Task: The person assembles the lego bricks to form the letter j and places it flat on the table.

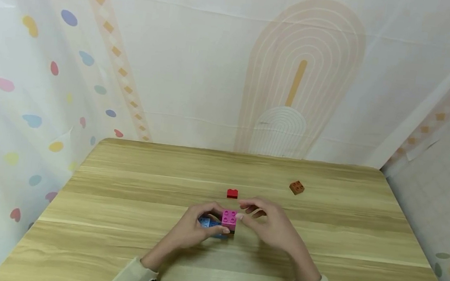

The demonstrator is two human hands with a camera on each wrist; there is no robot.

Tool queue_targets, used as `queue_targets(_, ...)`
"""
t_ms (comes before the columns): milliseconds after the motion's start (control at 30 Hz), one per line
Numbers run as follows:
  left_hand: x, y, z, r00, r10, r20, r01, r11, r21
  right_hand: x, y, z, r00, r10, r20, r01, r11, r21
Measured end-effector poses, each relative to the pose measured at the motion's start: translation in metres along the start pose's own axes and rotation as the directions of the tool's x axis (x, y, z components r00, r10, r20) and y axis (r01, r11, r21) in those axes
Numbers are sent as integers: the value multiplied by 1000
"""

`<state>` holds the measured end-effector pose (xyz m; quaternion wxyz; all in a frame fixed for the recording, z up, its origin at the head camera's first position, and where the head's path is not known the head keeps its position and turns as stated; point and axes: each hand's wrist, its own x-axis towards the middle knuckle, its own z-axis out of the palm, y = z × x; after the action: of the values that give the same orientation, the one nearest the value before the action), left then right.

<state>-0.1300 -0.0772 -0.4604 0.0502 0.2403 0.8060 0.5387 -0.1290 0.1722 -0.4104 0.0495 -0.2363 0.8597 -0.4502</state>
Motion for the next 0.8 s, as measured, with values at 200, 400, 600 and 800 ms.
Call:
queue_targets(200,0,1,0,1000,-16,-3,16,1000,11,2,11,-11,998,1,-58,-3,999,-34)
queue_targets(400,0,1,1,1000,-22,-3,23,1000,10,3,25,-23,994,23,-110,-30,998,-55)
queue_targets(600,-1,1,1,1000,-24,-2,24,1000,6,3,39,-35,987,77,-144,-88,994,-71)
queue_targets(800,-1,1,1,999,-32,1,32,999,3,4,54,-46,972,129,-195,-147,986,-82)
